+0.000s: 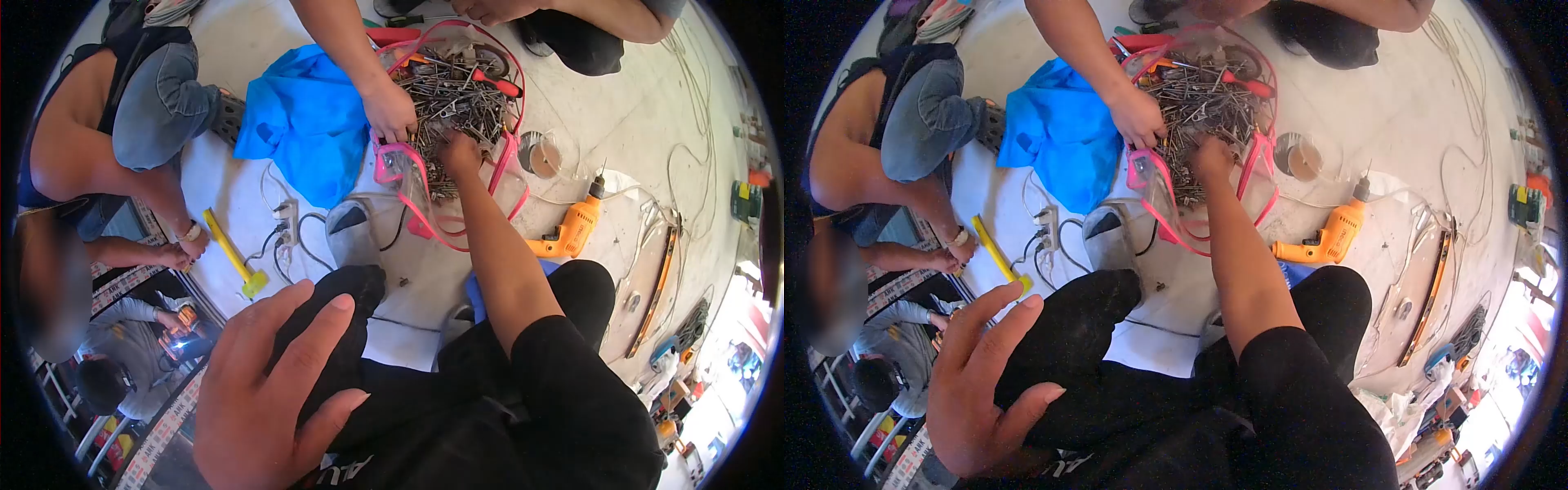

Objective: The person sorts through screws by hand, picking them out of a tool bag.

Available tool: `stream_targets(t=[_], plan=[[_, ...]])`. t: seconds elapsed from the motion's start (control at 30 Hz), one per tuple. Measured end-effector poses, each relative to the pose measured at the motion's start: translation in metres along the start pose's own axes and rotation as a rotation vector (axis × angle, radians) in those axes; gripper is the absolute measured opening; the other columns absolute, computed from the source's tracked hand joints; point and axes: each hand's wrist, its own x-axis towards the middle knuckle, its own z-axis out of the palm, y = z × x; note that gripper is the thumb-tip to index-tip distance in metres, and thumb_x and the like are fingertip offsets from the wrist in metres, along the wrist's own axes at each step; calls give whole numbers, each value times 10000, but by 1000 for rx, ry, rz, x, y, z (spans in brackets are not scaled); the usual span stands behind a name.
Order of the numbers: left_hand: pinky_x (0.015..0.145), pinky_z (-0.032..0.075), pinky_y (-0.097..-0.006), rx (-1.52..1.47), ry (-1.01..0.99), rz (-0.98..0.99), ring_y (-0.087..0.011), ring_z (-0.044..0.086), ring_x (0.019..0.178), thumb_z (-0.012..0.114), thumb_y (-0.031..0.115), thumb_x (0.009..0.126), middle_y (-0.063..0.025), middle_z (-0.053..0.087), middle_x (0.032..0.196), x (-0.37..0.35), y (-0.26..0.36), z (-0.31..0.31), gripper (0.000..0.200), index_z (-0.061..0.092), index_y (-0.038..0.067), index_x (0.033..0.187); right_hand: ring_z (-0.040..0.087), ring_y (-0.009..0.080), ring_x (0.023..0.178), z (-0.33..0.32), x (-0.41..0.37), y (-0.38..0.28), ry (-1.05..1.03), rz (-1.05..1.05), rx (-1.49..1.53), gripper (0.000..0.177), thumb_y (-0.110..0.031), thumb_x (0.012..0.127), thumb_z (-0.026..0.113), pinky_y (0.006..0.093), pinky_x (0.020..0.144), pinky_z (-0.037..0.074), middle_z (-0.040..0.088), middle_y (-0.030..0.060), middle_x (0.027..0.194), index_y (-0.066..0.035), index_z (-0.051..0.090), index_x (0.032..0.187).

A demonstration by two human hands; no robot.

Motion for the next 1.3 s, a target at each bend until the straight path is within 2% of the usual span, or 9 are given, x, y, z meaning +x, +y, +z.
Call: stream_targets(t=[0.23, 0.33, 0.4, 0.53, 0.63, 0.7, 0.83, 1.03, 1.3], plan=[[989, 455, -436, -44, 44, 15, -366, 519, 1221, 712, 254, 867, -148, 540, 1356, -1, -4, 4, 515, 580, 141, 1352, 666, 412, 945, 3, 3, 2, -41, 2, -72, 266, -316, 781, 676, 496, 810, 529, 695, 218, 963, -171, 749, 991], [987, 456, -438, -36, 52, -8, -370, 523, 1216, 710, 246, 869, -150, 537, 1359, -1, -5, 0, 510, 581, 145, 1352, 693, 311, 845, 8, 3, 2, 78, -78, -52, 185, -215, 825, 679, 415, 752, 548, 723, 124, 909, -95, 724, 957], [985, 455, -444, -64, 53, -2, -379, 525, 1209, 707, 239, 874, -163, 533, 1358, 0, -6, -1, 506, 579, 145, 1354, 600, 153, 657, 16, 6, 7, -194, 186, 1220, 125, -190, 927, 648, 299, 601, 479, 626, -5, 746, -79, 699, 952], [982, 454, -449, -54, 69, 13, -388, 533, 1194, 702, 228, 877, -181, 535, 1346, 0, -5, -3, 499, 579, 132, 1351, 342, 32, 570, -30, -4, -25, -690, 199, 1758, 160, -227, 986, 623, 208, 521, 285, 396, -84, 663, -85, 640, 1060], [1000, 440, -463, -78, 57, 30, -406, 514, 1208, 694, 227, 881, -200, 515, 1359, -3, -7, -2, 509, 567, 117, 1361, 353, 37, 577, -51, -5, -50, -772, 57, 1836, 171, -254, 986, 621, 206, 533, 300, 421, -82, 693, -86, 635, 1010], [880, 497, -410, 4, 182, 101, -339, 615, 1030, 711, 166, 870, -182, 617, 1186, -2, -7, 1, 435, 620, 72, 1286, 347, 41, 585, -57, -6, -58, -827, 8, 1853, 199, -289, 984, 621, 214, 537, 294, 416, -80, 719, -93, 616, 949], [982, 449, -448, -3, 103, 3, -395, 564, 1156, 757, 191, 763, -221, 550, 1313, -2, -6, 0, 605, 569, 7, 1308, 337, 45, 593, -75, -15, -85, -1038, -186, 1957, 270, -324, 922, 703, 214, 551, 302, 357, -78, 731, -86, 577, 918], [769, 518, -327, -178, 704, -142, -258, 659, 862, 726, 67, 793, -175, 676, 1027, 1, -32, 7, 343, 685, 20, 1130, 333, 73, 589, -120, -53, -172, -1282, -452, 1908, 285, -317, 929, 688, 243, 546, 284, 386, -53, 727, -61, 585, 856], [673, 489, -286, -245, 572, -78, -175, 626, 753, 743, 18, 754, -118, 674, 888, 4, -16, 4, 319, 729, 21, 1072, 529, 69, 707, -143, -137, -241, -1379, -799, 1679, 271, -264, 879, 735, 244, 620, 410, 607, -11, 801, -6, 665, 925]])
